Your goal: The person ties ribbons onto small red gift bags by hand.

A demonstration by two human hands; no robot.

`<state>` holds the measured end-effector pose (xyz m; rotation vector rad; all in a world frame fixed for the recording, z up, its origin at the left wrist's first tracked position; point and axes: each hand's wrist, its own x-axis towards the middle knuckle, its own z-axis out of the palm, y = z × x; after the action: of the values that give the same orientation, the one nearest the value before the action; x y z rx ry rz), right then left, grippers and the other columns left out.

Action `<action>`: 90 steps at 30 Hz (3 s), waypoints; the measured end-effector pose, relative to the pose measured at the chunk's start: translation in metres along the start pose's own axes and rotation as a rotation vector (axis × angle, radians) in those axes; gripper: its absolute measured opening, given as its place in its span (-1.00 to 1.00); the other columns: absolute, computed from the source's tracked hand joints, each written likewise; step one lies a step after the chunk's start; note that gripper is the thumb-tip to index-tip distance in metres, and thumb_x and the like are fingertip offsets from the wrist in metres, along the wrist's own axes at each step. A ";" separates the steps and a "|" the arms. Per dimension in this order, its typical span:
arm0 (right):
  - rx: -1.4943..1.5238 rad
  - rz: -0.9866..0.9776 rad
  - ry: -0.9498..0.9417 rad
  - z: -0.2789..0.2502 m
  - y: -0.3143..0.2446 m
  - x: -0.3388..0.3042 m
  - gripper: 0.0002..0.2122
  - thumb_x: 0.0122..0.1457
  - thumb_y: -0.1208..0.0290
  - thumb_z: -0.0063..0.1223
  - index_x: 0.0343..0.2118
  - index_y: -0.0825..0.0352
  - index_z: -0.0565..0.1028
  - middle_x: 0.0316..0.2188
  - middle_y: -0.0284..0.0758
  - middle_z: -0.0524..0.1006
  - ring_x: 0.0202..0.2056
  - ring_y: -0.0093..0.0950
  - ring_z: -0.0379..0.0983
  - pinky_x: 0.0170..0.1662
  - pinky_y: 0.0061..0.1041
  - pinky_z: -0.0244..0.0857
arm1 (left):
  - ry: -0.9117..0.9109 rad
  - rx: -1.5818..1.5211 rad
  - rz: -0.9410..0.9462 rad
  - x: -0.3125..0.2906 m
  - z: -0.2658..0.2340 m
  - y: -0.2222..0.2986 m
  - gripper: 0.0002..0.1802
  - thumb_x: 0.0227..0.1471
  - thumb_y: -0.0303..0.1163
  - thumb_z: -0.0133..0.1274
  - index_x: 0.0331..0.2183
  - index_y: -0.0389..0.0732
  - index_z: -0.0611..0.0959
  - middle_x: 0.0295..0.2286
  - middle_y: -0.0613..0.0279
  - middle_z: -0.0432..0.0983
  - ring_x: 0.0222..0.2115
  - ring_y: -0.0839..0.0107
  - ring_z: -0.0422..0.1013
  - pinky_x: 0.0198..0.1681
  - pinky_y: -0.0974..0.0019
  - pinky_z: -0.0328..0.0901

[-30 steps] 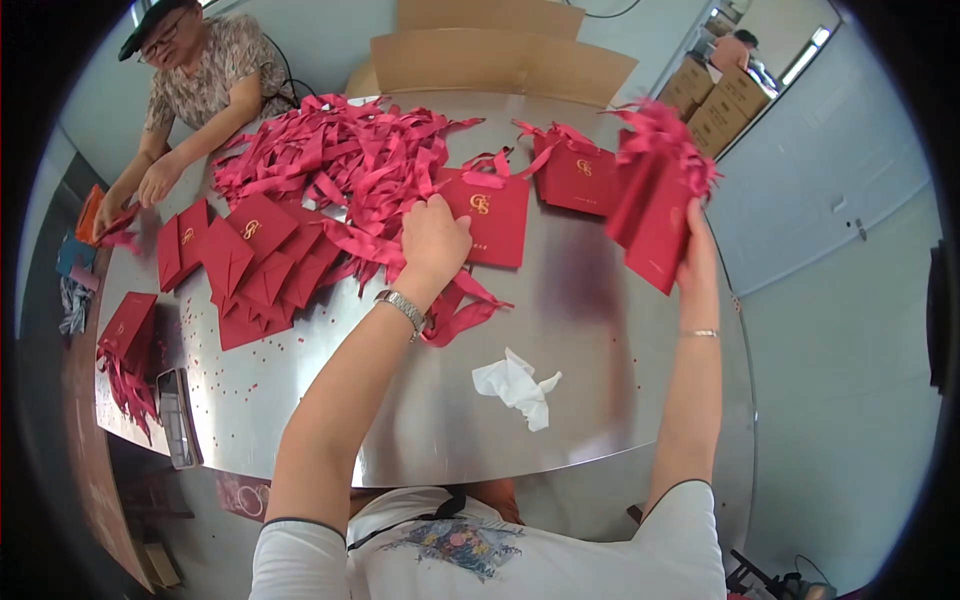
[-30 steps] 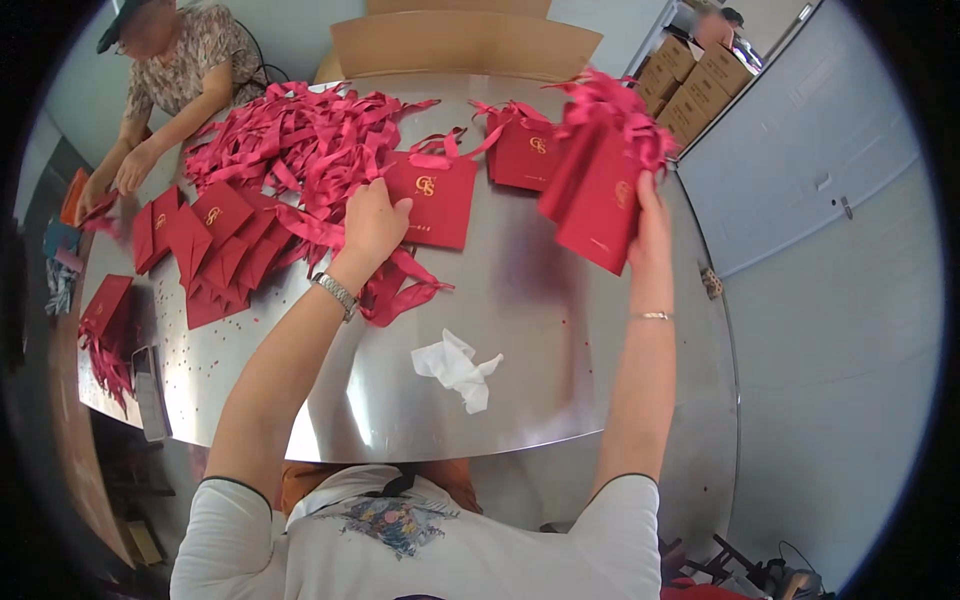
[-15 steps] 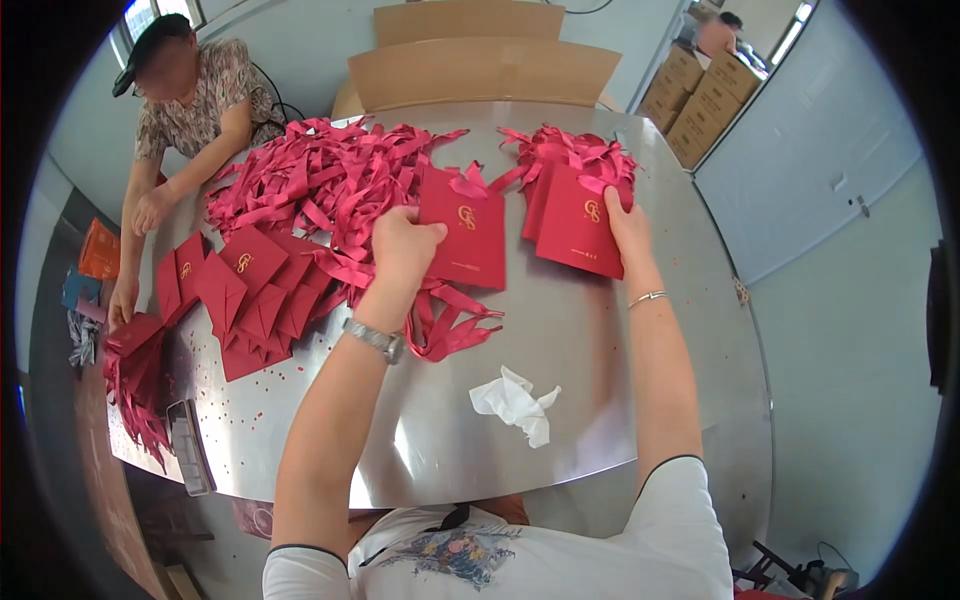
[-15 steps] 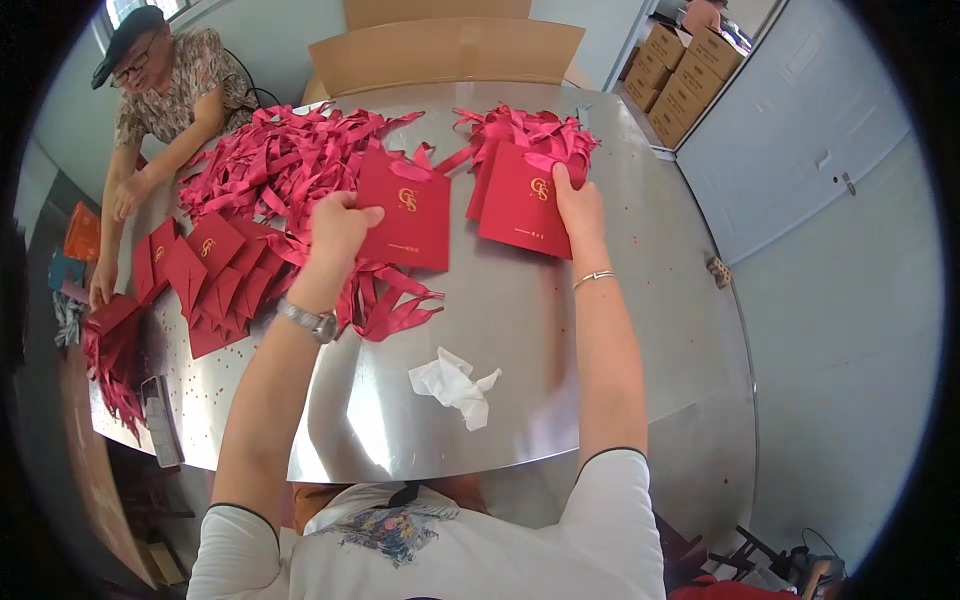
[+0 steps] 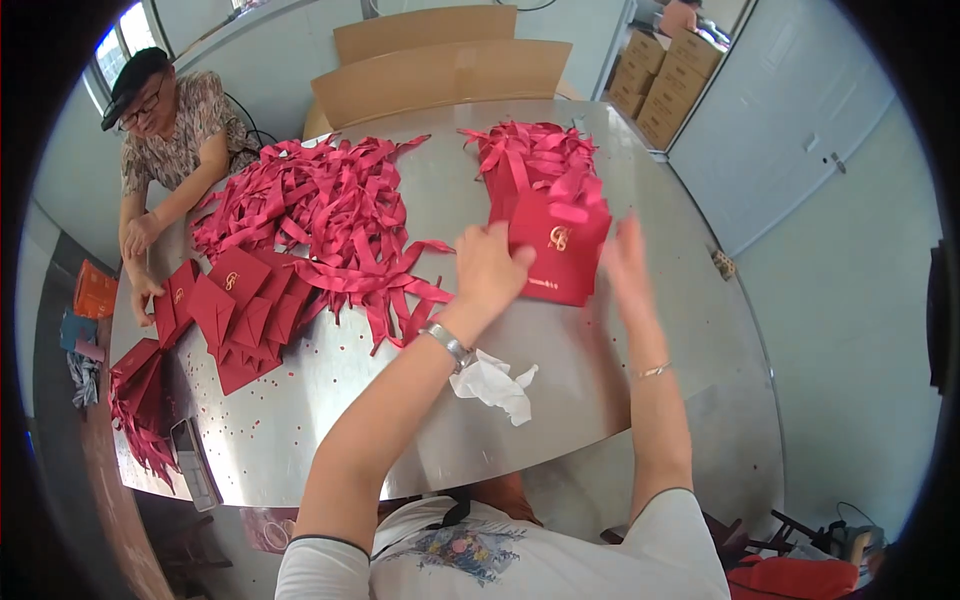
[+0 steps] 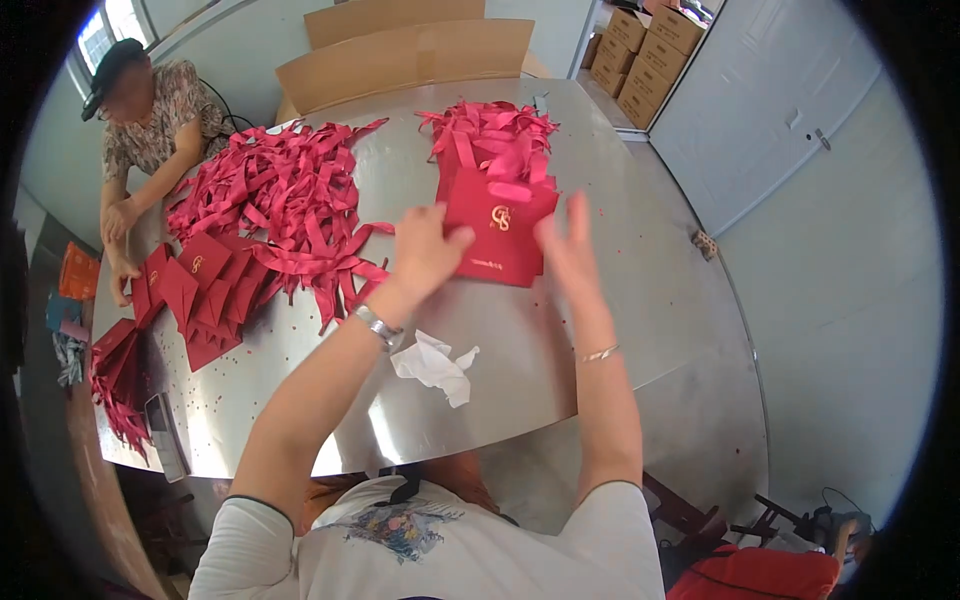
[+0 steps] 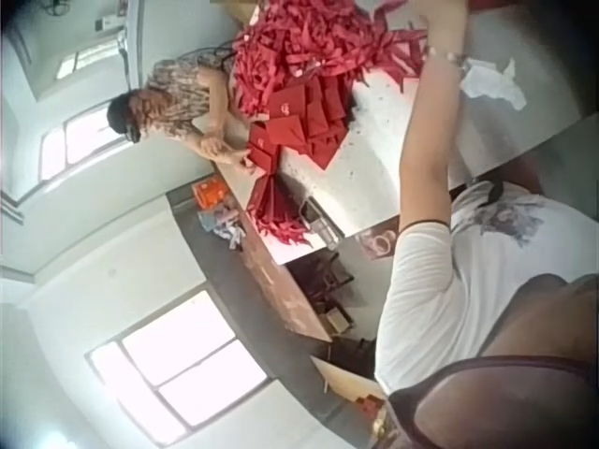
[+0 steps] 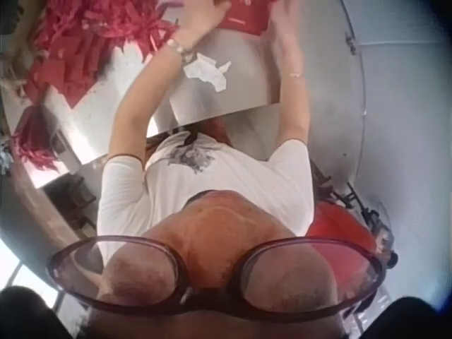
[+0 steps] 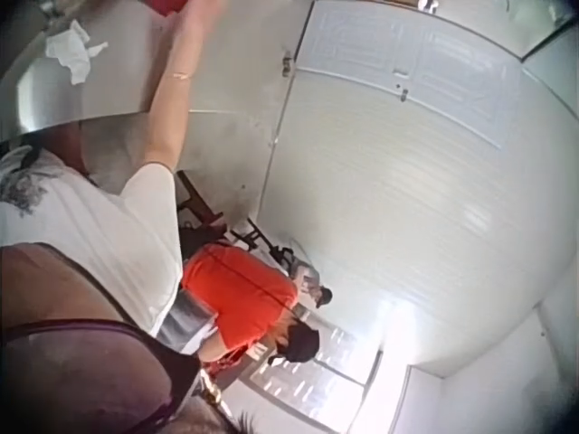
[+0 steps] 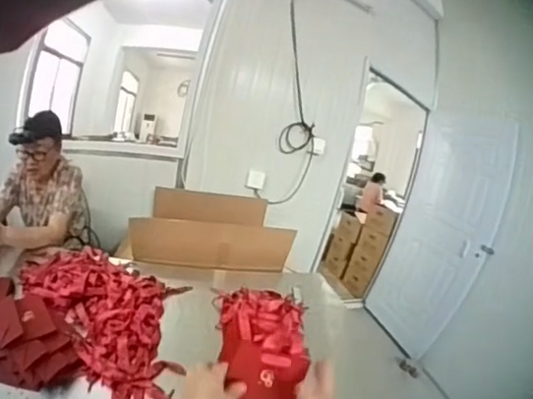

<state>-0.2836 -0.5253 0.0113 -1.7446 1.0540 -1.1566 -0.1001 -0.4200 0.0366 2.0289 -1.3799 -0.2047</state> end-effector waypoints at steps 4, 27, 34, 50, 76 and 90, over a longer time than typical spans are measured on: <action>-0.267 -0.042 -0.170 0.013 0.008 -0.032 -0.24 0.04 0.44 0.15 0.27 0.45 0.00 0.22 -0.02 0.17 0.22 -0.19 0.14 0.26 -0.33 0.02 | -0.091 0.044 -0.022 -0.024 0.037 -0.007 -0.17 -0.10 -0.29 0.19 0.12 -0.47 0.22 -0.01 -0.32 0.22 0.00 -0.12 0.23 0.10 0.06 0.17; -0.149 -0.627 -0.218 0.065 -0.058 -0.072 -0.73 0.12 0.51 0.01 -0.09 0.37 0.48 -0.08 -0.15 0.50 -0.06 -0.16 0.42 0.00 -0.28 0.29 | 0.114 0.281 0.193 -0.208 -0.083 -0.081 -0.59 -0.09 -0.45 0.11 -0.11 -0.29 0.53 0.00 -0.08 0.33 0.13 -0.07 0.17 0.18 -0.11 0.05; -0.748 -0.600 -0.866 0.113 -0.111 -0.135 -0.86 0.03 0.41 0.15 -0.39 0.35 0.53 -0.24 -0.22 0.54 -0.08 -0.25 0.40 0.01 -0.17 0.19 | 0.603 0.166 0.094 -0.219 -0.170 -0.138 -0.61 -0.12 -0.52 0.13 -0.14 -0.25 0.56 -0.05 -0.10 0.39 0.03 -0.07 0.29 0.09 -0.01 0.18; -0.008 -0.227 -0.477 0.113 -0.145 -0.186 -0.77 0.19 0.53 0.04 -0.09 0.37 0.49 -0.53 -0.40 0.46 -0.50 -0.67 0.31 -0.40 -0.66 0.23 | 0.768 -0.897 -0.748 -0.144 -0.256 -0.256 -0.70 -0.11 -0.53 0.21 -0.26 -0.38 0.54 -0.58 0.29 0.44 -0.65 0.54 0.35 -0.65 0.45 0.22; 0.374 -0.049 -0.609 0.116 -0.155 -0.216 -0.79 0.23 0.59 -0.04 -0.09 0.42 0.50 -0.07 -0.35 0.44 -0.15 -0.59 0.41 -0.03 -0.57 0.29 | 0.322 0.336 0.031 -0.252 -0.200 -0.197 -0.69 -0.06 -0.39 0.15 -0.20 -0.27 0.60 -0.23 0.02 0.53 -0.17 0.02 0.41 -0.09 0.09 0.30; 0.232 0.023 -0.720 0.218 -0.165 -0.266 -0.87 0.24 0.48 0.01 -0.22 0.38 0.52 -0.47 -0.44 0.52 -0.46 -0.72 0.39 -0.43 -0.70 0.27 | 0.229 0.132 -0.175 -0.253 -0.210 -0.186 -0.66 -0.28 -0.46 0.29 -0.35 -0.30 0.59 -0.34 0.01 0.51 -0.25 0.04 0.42 -0.16 0.10 0.32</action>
<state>-0.1068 -0.1877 0.0194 -1.7429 0.4770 -0.5211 0.0337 -0.0668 0.0274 2.2058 -1.1016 0.0440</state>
